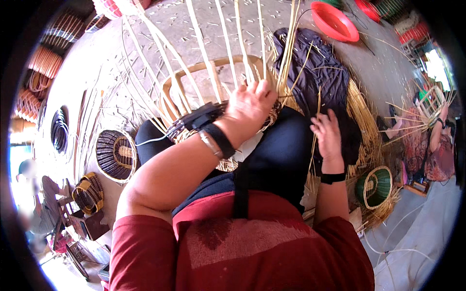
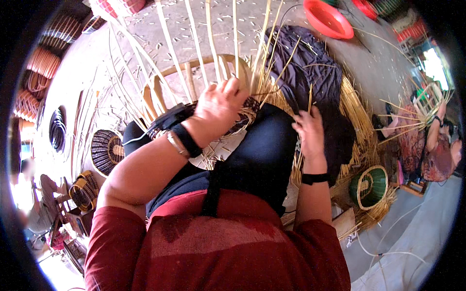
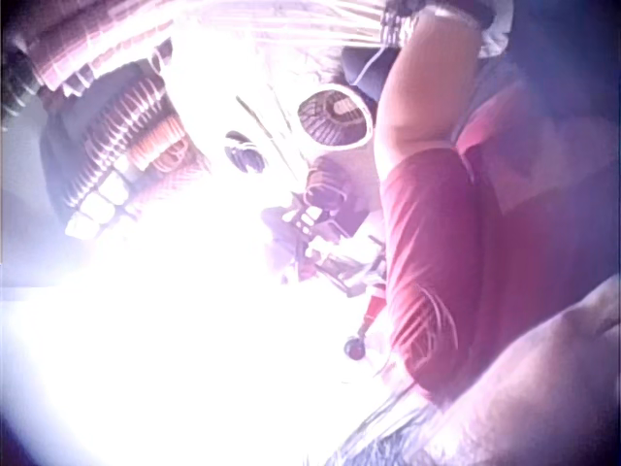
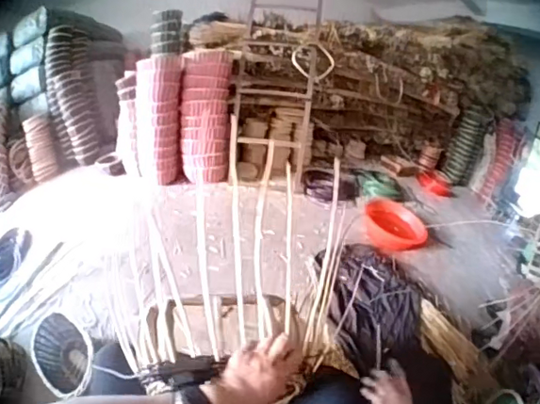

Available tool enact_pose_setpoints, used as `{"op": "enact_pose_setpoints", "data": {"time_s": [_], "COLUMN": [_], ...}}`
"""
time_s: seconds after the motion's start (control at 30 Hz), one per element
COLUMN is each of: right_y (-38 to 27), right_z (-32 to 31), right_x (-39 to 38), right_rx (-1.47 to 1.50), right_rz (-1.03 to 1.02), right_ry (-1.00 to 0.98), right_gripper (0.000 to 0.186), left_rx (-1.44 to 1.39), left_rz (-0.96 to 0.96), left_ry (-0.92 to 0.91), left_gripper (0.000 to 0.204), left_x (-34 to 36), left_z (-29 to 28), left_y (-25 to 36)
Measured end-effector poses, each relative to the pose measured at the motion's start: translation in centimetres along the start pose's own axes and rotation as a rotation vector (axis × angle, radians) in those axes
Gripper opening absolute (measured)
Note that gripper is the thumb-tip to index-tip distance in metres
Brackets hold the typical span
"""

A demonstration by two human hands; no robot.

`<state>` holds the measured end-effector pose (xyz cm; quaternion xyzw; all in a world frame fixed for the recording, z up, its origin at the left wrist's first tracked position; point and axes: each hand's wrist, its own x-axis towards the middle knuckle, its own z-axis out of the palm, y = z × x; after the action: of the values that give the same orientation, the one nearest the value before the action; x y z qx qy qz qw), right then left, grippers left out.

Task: The person weaves a basket by hand, threading flexible wooden strips through vertical ribs and a circular base while sitting on the floor.

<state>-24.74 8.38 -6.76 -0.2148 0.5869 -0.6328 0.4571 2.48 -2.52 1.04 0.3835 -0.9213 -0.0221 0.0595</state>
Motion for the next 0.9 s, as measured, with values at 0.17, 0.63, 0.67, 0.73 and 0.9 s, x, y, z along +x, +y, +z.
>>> {"op": "enact_pose_setpoints", "data": {"time_s": [0.17,0.63,0.67,0.73,0.9], "right_y": [3.7,6.9,6.5,7.1,-0.8], "right_z": [9.6,8.7,8.2,4.4,10.2], "right_x": [-0.6,-6.5,-6.9,-6.2,-10.6], "right_rx": [-0.23,-0.318,-0.348,-0.811,-0.724], "right_rz": [0.006,-0.189,-0.172,-0.341,-0.455], "right_ry": [-0.414,-0.69,-0.692,-0.423,-0.439], "right_gripper": [0.096,0.102,0.1,0.075,0.023], "left_rx": [-0.276,-0.735,-0.727,-0.753,-0.536], "left_rz": [-0.068,-0.489,-0.512,-0.527,-0.428], "left_ry": [0.502,0.539,0.534,0.374,0.319], "left_gripper": [0.058,0.062,0.061,0.055,0.034], "left_x": [-4.7,-17.5,-17.9,-17.6,-17.2], "left_z": [-9.9,3.8,4.3,3.4,-0.9], "left_y": [-4.7,-6.1,-5.7,-5.6,-7.9]}}
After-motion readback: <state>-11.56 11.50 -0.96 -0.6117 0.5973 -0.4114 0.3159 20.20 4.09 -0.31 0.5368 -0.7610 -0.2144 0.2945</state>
